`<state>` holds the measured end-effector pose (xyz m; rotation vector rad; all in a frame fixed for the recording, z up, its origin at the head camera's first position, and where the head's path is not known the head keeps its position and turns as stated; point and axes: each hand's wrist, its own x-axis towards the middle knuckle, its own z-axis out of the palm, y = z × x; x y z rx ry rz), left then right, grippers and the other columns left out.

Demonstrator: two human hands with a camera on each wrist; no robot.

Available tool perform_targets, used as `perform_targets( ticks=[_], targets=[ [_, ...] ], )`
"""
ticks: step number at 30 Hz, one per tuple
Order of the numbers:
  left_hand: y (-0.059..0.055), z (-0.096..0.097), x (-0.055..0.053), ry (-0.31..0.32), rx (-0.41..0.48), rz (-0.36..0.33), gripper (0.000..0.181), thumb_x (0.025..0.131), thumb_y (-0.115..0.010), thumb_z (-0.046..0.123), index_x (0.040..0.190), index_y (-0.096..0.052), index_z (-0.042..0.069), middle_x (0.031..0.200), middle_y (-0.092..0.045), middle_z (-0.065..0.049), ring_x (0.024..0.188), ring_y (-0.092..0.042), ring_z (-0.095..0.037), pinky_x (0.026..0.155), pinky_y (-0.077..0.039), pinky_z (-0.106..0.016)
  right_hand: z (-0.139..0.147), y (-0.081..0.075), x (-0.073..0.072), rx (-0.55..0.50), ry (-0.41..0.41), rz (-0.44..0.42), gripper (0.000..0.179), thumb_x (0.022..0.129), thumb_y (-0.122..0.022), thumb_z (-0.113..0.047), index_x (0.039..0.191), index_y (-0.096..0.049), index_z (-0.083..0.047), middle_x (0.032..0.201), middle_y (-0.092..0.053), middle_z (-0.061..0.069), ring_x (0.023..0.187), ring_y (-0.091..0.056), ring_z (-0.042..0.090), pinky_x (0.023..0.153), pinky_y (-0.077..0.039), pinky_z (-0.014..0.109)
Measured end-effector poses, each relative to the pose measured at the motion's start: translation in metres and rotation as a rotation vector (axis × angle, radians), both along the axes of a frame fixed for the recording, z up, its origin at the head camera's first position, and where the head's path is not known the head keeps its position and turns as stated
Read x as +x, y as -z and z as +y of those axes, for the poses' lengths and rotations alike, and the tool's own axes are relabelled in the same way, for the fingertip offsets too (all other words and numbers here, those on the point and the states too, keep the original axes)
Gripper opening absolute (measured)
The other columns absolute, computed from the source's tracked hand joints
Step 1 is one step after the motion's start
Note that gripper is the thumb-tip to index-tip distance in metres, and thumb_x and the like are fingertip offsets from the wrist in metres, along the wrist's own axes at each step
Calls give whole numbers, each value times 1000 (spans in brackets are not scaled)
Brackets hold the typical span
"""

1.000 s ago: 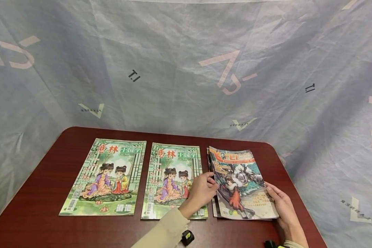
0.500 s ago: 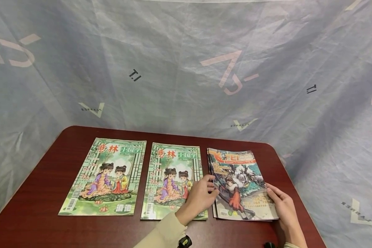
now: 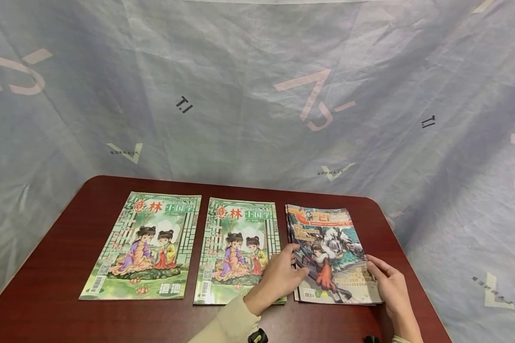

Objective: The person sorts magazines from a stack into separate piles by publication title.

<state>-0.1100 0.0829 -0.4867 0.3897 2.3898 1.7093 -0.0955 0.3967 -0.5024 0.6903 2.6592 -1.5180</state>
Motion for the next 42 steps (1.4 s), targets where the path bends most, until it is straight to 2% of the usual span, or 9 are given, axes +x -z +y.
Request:
perform_targets(
  ticks=[3, 6, 9, 14, 18, 21, 25, 35, 42],
  targets=[
    [0, 0, 1, 0, 4, 5, 62, 97, -82, 12, 152, -59, -3, 130, -74, -32, 107, -80, -38, 94, -64, -54, -2, -2, 1, -2, -10, -18, 58, 117, -60, -33, 163, -53, 1, 165, -51, 25, 101, -54, -11, 81, -49, 15],
    [1, -1, 2, 2, 12, 9, 62, 96, -82, 11, 151, -59, -3, 130, -74, -34, 103, -81, -37, 95, -64, -54, -3, -3, 1, -26, -16, -36, 61, 117, -59, -34, 165, -50, 1, 170, -46, 25, 126, -58, 4, 84, -47, 9],
    [2, -1, 3, 5, 28, 2, 62, 96, -82, 11, 152, -59, -3, 134, -71, -36, 107, -81, -40, 98, -63, -56, -4, -4, 1, -55, -18, -43, 63, 117, -58, -35, 167, -46, 2, 173, -41, 26, 147, -49, 27, 85, -45, 7],
    [4, -1, 3, 8, 46, -10, 62, 97, -81, 10, 153, -58, -3, 137, -69, -37, 109, -80, -43, 100, -62, -58, -5, -3, 1, -36, -11, -26, 61, 118, -56, -32, 166, -46, 5, 172, -41, 29, 153, -45, 38, 83, -44, 7],
    [3, -1, 3, 6, 46, -11, 62, 97, -82, 9, 153, -58, -3, 135, -70, -36, 108, -80, -44, 99, -63, -56, -6, -3, 1, 7, -7, -21, 59, 118, -56, -31, 164, -48, 5, 169, -44, 30, 145, -54, 33, 82, -46, 7],
    [2, -1, 4, 1, 41, -5, 61, 97, -82, 9, 152, -59, -4, 132, -72, -36, 106, -80, -43, 97, -64, -55, -6, -3, 0, 10, 6, -19, 58, 118, -55, -31, 164, -50, 4, 168, -45, 31, 121, -64, 7, 82, -50, 10],
    [2, -1, 4, 1, 39, -7, 61, 97, -82, 9, 151, -59, -4, 132, -72, -35, 105, -81, -42, 97, -64, -55, -6, -3, 0, -8, 30, -13, 56, 118, -55, -29, 164, -50, 4, 167, -46, 31, 93, -53, -20, 81, -52, 10],
    [2, -4, 3, -6, 80, -17, 58, 97, -81, 7, 150, -60, -4, 138, -68, -37, 106, -81, -43, 96, -65, -51, -12, -4, -4, 0, 80, 24, 54, 117, -59, -30, 160, -56, 2, 165, -51, 28, 90, -55, -20, 79, -51, 9],
    [3, -11, 0, -4, 136, 5, 49, 100, -78, 6, 146, -64, -3, 135, -71, -31, 116, -78, -42, 96, -65, -42, -20, -10, 0, 113, 108, 65, 49, 116, -60, -29, 156, -63, -1, 161, -57, 26, 95, -50, -14, 73, -46, 5]
  ],
)
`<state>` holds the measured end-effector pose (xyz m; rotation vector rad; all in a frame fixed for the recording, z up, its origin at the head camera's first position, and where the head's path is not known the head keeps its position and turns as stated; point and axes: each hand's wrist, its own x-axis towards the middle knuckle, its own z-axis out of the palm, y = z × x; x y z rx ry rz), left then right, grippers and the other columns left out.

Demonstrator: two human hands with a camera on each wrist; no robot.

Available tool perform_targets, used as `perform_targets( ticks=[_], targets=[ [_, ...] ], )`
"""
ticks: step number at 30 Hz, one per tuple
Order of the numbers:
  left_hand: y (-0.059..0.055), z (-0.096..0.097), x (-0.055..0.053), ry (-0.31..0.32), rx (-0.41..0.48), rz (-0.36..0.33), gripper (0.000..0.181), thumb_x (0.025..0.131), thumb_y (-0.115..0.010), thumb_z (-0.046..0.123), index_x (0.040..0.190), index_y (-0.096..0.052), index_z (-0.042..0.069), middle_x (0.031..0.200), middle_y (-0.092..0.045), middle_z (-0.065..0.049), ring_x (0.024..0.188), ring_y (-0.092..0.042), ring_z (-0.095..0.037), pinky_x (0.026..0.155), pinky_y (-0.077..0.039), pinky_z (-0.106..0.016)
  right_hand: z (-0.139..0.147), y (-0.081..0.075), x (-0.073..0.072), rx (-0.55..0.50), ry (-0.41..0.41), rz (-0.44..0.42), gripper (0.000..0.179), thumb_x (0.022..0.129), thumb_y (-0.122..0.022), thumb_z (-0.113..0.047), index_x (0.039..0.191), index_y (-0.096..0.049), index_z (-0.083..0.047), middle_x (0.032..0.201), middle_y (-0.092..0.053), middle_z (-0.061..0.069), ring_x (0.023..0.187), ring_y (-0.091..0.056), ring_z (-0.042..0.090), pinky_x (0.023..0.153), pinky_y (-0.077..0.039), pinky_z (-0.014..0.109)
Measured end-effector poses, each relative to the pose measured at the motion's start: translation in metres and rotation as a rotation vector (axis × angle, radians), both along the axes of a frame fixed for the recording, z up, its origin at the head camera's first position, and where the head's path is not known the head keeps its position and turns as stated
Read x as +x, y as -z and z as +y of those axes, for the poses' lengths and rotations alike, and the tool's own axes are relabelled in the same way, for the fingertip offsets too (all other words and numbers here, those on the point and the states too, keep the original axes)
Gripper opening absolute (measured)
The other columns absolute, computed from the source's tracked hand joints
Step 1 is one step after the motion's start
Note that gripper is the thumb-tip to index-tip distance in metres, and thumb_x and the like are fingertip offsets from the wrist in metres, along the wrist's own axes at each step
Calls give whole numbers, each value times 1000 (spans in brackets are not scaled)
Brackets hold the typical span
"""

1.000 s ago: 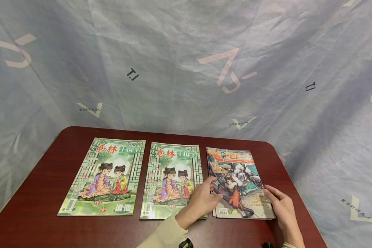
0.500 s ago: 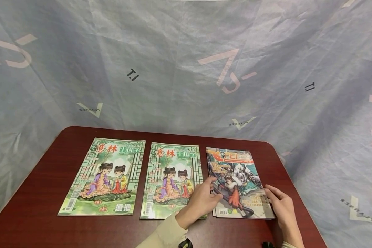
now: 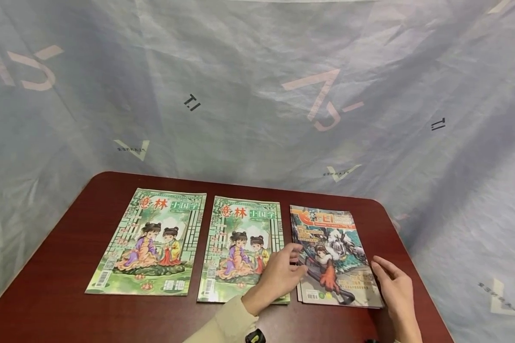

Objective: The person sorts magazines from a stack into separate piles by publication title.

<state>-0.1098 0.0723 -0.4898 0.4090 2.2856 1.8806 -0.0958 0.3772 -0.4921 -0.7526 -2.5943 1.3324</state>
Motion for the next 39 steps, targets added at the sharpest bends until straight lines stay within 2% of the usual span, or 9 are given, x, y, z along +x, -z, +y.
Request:
perform_targets(
  ticks=[4, 7, 13, 16, 23, 29, 34, 37, 39],
  targets=[
    [0, -7, -2, -2, 20, 8, 46, 102, -75, 6, 145, -64, -3, 134, -72, -28, 119, -76, -42, 99, -64, -41, -8, -6, 4, 74, -5, 62, 43, 114, -65, -23, 150, -68, -1, 146, -68, 27, 89, -54, -17, 71, -48, 9],
    [1, -21, -2, -18, 21, 24, 45, 101, -74, 5, 144, -65, -4, 132, -73, -27, 118, -76, -41, 99, -64, -42, -17, -12, 6, 83, -39, 92, 41, 113, -67, -20, 150, -69, -1, 141, -72, 25, 87, -56, -19, 72, -51, 11],
    [2, -69, 1, -88, -19, 69, 44, 99, -76, 2, 141, -67, -6, 127, -75, -26, 113, -77, -41, 96, -65, -42, -32, -19, 12, 81, -130, 131, 41, 114, -67, -20, 150, -68, -2, 145, -70, 25, 96, -56, -23, 80, -49, 4],
    [3, -92, 4, -138, -42, 91, 40, 99, -75, 0, 138, -68, -7, 123, -77, -25, 111, -78, -40, 95, -65, -39, -38, -20, 14, 87, -145, 167, 39, 112, -69, -14, 148, -69, 1, 142, -72, 26, 98, -57, -23, 82, -48, 2],
    [2, -131, 7, -251, -84, 75, 37, 101, -76, -2, 138, -71, -2, 119, -79, -19, 108, -79, -33, 93, -65, -36, -57, -20, 14, 113, -191, 222, 37, 109, -73, -9, 144, -72, 0, 129, -78, 24, 95, -63, -16, 78, -50, 4],
    [-3, -149, 7, -283, -96, 61, 41, 102, -74, -1, 143, -69, -2, 124, -77, -19, 112, -77, -32, 97, -64, -38, -80, -22, 15, 105, -290, 287, 38, 106, -75, -3, 144, -72, -4, 119, -80, 18, 97, -68, -6, 79, -54, 9],
    [-5, -158, 6, -295, -107, 57, 41, 103, -73, 0, 144, -68, 0, 127, -77, -19, 112, -76, -30, 97, -64, -40, -99, -21, 12, 12, -386, 351, 41, 103, -74, 6, 143, -71, -1, 116, -78, 22, 98, -72, 5, 74, -59, 19],
    [-4, -163, 6, -307, -133, 62, 40, 104, -73, 3, 144, -69, 2, 127, -77, -16, 112, -76, -28, 95, -64, -39, -111, -22, 10, -96, -426, 340, 43, 103, -72, 8, 145, -69, 0, 119, -75, 26, 89, -73, 14, 64, -62, 29],
    [-4, -166, 6, -318, -145, 68, 40, 104, -73, 4, 144, -68, 1, 126, -78, -15, 111, -76, -27, 94, -65, -38, -118, -21, 9, -110, -443, 332, 43, 103, -72, 7, 145, -69, 0, 119, -76, 25, 88, -73, 14, 67, -62, 29]
  ],
)
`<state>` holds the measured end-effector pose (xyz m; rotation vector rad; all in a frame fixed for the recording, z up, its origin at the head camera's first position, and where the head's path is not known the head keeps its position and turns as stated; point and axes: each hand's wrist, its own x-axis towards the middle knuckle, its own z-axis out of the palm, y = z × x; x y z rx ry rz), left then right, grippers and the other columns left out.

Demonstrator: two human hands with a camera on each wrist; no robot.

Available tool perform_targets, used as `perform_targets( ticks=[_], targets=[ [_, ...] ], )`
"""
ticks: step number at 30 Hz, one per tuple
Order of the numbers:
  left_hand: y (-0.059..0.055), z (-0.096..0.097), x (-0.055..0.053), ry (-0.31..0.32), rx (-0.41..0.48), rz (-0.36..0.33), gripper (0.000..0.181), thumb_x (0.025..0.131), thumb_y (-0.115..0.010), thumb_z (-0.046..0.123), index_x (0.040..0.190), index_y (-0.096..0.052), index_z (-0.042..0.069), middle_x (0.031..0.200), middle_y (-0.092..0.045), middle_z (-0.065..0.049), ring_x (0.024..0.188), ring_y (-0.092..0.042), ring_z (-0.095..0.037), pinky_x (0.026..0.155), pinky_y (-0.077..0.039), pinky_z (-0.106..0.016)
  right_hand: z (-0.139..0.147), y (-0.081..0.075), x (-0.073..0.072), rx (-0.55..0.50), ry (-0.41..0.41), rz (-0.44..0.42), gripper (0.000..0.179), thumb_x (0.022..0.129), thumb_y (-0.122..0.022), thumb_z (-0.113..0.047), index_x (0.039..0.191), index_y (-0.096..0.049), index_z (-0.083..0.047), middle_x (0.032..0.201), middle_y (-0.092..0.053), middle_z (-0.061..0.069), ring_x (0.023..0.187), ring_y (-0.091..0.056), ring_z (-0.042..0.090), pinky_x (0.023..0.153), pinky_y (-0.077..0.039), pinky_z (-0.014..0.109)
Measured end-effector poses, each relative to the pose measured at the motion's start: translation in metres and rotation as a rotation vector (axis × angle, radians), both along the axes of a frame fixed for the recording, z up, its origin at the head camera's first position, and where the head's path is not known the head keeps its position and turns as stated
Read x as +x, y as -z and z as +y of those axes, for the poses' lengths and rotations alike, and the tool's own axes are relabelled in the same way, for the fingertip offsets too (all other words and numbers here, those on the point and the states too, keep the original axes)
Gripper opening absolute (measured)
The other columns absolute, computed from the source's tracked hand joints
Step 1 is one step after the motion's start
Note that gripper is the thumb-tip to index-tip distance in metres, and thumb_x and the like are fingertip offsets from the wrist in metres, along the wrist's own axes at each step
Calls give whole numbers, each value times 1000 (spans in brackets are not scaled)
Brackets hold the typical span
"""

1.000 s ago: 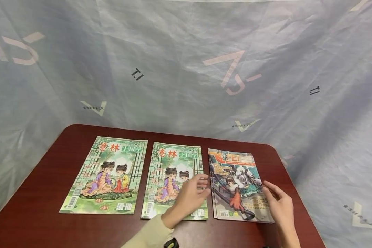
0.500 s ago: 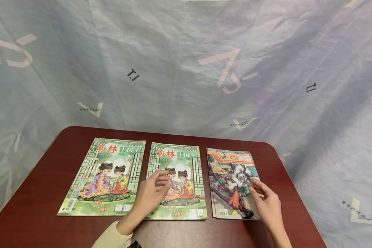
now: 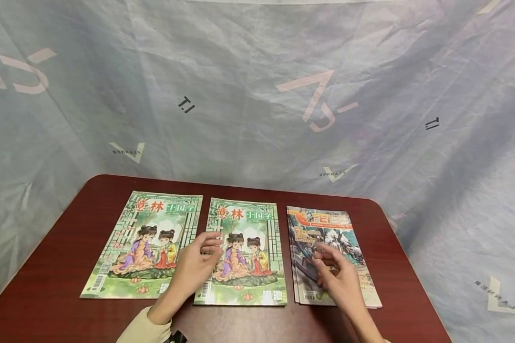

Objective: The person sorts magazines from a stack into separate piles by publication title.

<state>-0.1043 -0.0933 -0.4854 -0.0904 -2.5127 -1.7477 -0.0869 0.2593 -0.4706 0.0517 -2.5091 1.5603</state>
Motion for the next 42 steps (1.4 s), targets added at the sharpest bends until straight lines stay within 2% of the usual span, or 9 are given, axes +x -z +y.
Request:
perform_targets(
  ticks=[5, 10, 19, 22, 28, 35, 38, 40, 42],
  targets=[
    [-1, -8, -1, -42, -29, -6, 41, 104, -73, 6, 145, -68, 1, 125, -79, -12, 105, -77, -24, 89, -64, -33, -15, 4, -4, 37, -40, 20, 42, 102, -74, 6, 143, -70, 0, 114, -78, 19, 97, -76, 19, 80, -64, 28],
    [-1, -15, -1, -69, -37, -32, 41, 105, -70, 7, 146, -69, 3, 124, -77, -12, 100, -76, -20, 83, -62, -28, -25, 8, -5, -5, -61, -45, 43, 102, -74, 6, 144, -70, -2, 114, -77, 18, 100, -77, 32, 81, -66, 33],
    [4, -26, -6, -86, -90, -47, 41, 105, -72, 7, 146, -68, 1, 122, -77, -11, 87, -70, -13, 75, -56, -24, -35, 12, -6, -1, -76, -62, 44, 100, -76, 7, 143, -71, -1, 111, -77, 16, 96, -76, 24, 84, -64, 28],
    [6, -31, -8, -97, -119, -43, 41, 105, -74, 7, 145, -68, -1, 120, -76, -12, 86, -70, -16, 72, -56, -26, -37, 13, -8, -2, -86, -79, 44, 99, -77, 6, 143, -71, -2, 110, -78, 13, 97, -76, 23, 84, -63, 28],
    [6, -35, -14, -115, -191, -36, 41, 105, -76, 11, 144, -70, 1, 119, -76, -13, 100, -74, -25, 74, -58, -34, -36, 14, -11, 11, -96, -93, 43, 101, -77, 4, 143, -71, -3, 111, -78, 11, 97, -75, 20, 85, -63, 28],
    [6, -36, -18, -107, -236, -2, 37, 104, -77, 10, 139, -73, 0, 114, -77, -11, 100, -75, -28, 78, -59, -39, -37, 16, -15, 61, -108, -121, 47, 100, -79, 1, 146, -68, 0, 112, -78, 9, 99, -76, 20, 89, -63, 29],
    [5, -37, -15, -101, -245, -3, 36, 103, -77, 9, 137, -74, -2, 110, -77, -11, 99, -75, -29, 80, -60, -44, -40, 18, -18, 71, -130, -177, 52, 100, -80, 0, 150, -65, 2, 113, -77, 10, 100, -75, 20, 92, -64, 37],
    [6, -37, -13, -96, -251, -3, 36, 103, -77, 9, 136, -74, -4, 108, -77, -11, 98, -76, -30, 80, -60, -46, -41, 18, -19, 74, -145, -206, 55, 100, -80, -2, 152, -62, 4, 115, -76, 11, 102, -76, 22, 108, -56, 48],
    [9, -37, -11, -89, -259, -5, 36, 103, -77, 8, 136, -74, -5, 106, -77, -10, 97, -76, -29, 80, -61, -46, -43, 19, -21, 81, -163, -228, 58, 99, -81, -4, 153, -60, 5, 116, -76, 11, 103, -76, 22, 106, -57, 54]
  ],
)
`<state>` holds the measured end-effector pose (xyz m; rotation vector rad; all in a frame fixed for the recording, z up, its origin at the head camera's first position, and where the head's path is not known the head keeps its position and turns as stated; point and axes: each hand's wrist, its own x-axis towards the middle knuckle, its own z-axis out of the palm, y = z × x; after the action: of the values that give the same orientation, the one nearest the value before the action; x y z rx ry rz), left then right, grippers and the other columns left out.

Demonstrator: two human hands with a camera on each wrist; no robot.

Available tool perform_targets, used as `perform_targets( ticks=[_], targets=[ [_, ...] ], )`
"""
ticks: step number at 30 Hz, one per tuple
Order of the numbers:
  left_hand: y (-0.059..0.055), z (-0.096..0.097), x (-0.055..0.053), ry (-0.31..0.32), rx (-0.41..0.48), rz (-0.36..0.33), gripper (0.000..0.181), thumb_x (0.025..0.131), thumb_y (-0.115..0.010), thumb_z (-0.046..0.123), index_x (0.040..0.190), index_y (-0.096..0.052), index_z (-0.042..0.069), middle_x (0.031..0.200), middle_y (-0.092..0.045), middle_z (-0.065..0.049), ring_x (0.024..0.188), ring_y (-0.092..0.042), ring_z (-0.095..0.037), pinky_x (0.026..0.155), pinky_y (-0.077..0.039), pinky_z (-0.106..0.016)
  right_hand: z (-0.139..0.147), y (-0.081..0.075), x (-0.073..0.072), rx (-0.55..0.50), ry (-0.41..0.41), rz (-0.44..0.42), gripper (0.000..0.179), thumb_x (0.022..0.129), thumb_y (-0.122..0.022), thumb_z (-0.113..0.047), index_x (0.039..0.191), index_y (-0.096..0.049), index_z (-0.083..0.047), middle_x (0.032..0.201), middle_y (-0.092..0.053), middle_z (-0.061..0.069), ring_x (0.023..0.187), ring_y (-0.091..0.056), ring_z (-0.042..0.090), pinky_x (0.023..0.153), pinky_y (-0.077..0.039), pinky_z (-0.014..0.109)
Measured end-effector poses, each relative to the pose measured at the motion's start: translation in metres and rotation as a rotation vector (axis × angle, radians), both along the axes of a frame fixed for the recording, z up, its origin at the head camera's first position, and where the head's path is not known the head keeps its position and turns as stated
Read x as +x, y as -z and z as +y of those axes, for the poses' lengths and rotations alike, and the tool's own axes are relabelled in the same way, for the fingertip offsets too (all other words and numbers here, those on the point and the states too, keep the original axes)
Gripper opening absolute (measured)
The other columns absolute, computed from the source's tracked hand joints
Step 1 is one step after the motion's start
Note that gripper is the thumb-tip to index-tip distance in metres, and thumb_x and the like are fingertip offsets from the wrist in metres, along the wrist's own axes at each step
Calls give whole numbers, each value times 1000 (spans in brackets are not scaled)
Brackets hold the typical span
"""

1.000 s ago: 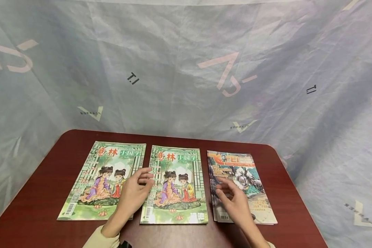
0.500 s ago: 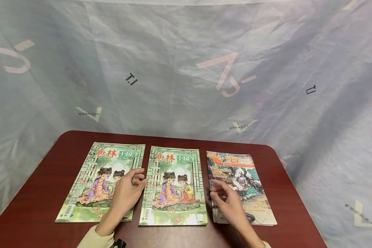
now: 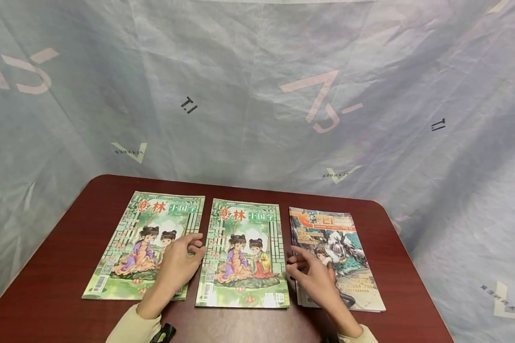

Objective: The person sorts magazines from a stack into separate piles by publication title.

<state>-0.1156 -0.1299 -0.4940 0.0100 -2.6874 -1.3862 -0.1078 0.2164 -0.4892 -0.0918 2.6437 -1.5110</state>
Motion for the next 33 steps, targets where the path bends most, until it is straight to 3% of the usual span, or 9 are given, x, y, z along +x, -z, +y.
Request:
perform_targets(
  ticks=[3, 5, 8, 12, 15, 20, 27, 33],
  targets=[
    [3, 2, 1, 14, -19, -11, 37, 103, -78, 9, 136, -74, -6, 106, -77, -9, 96, -76, -27, 80, -60, -44, 0, 0, -1, -11, -35, -11, 60, 99, -81, -4, 153, -58, 9, 118, -75, 13, 104, -76, 24, 101, -60, 44],
    [4, 2, 0, 16, -39, -13, 37, 103, -77, 10, 136, -74, -6, 106, -78, -9, 96, -75, -25, 80, -60, -42, -1, 1, -3, -25, -65, -11, 60, 100, -80, -4, 153, -58, 12, 118, -74, 15, 103, -75, 24, 82, -65, 34],
    [3, 3, 0, 22, -66, -14, 37, 103, -76, 11, 136, -74, -6, 105, -79, -9, 94, -75, -23, 80, -59, -41, -2, 1, -4, -17, -83, 8, 58, 99, -81, -4, 150, -59, 14, 117, -75, 16, 101, -75, 23, 82, -62, 26],
    [0, 3, 0, 50, -76, -53, 40, 104, -76, 13, 137, -73, -8, 105, -78, -8, 92, -74, -21, 77, -59, -40, -4, 1, -4, -3, -67, -2, 58, 98, -82, -5, 149, -61, 13, 116, -75, 14, 95, -75, 19, 80, -62, 27],
    [-1, 4, 0, 66, -78, -78, 41, 104, -77, 14, 138, -72, -9, 105, -77, -8, 91, -74, -20, 76, -61, -40, -4, 1, -3, -51, -65, -43, 58, 99, -80, -3, 150, -59, 14, 118, -73, 18, 90, -73, 20, 70, -63, 31],
    [1, 4, 0, 66, -90, -65, 39, 103, -78, 13, 135, -74, -9, 101, -76, -6, 86, -71, -17, 75, -59, -39, -4, 2, -2, -116, -61, -78, 58, 99, -79, 0, 151, -56, 16, 120, -71, 22, 90, -72, 20, 63, -63, 33],
    [4, 4, 0, 59, -99, -29, 39, 99, -82, 9, 133, -76, -8, 94, -74, -3, 79, -67, -11, 70, -54, -32, -5, 3, -2, 8, -74, -49, 66, 94, -87, -6, 149, -59, 17, 106, -73, 11, 73, -71, 18, 61, -60, 29],
    [5, 5, 1, 56, -98, -21, 42, 96, -85, 7, 134, -76, -7, 95, -75, -3, 78, -69, -11, 71, -57, -34, -6, 4, -2, 158, -70, -20, 65, 90, -94, -18, 142, -68, 12, 92, -71, 1, 81, -71, 12, 65, -59, 25]
  ],
)
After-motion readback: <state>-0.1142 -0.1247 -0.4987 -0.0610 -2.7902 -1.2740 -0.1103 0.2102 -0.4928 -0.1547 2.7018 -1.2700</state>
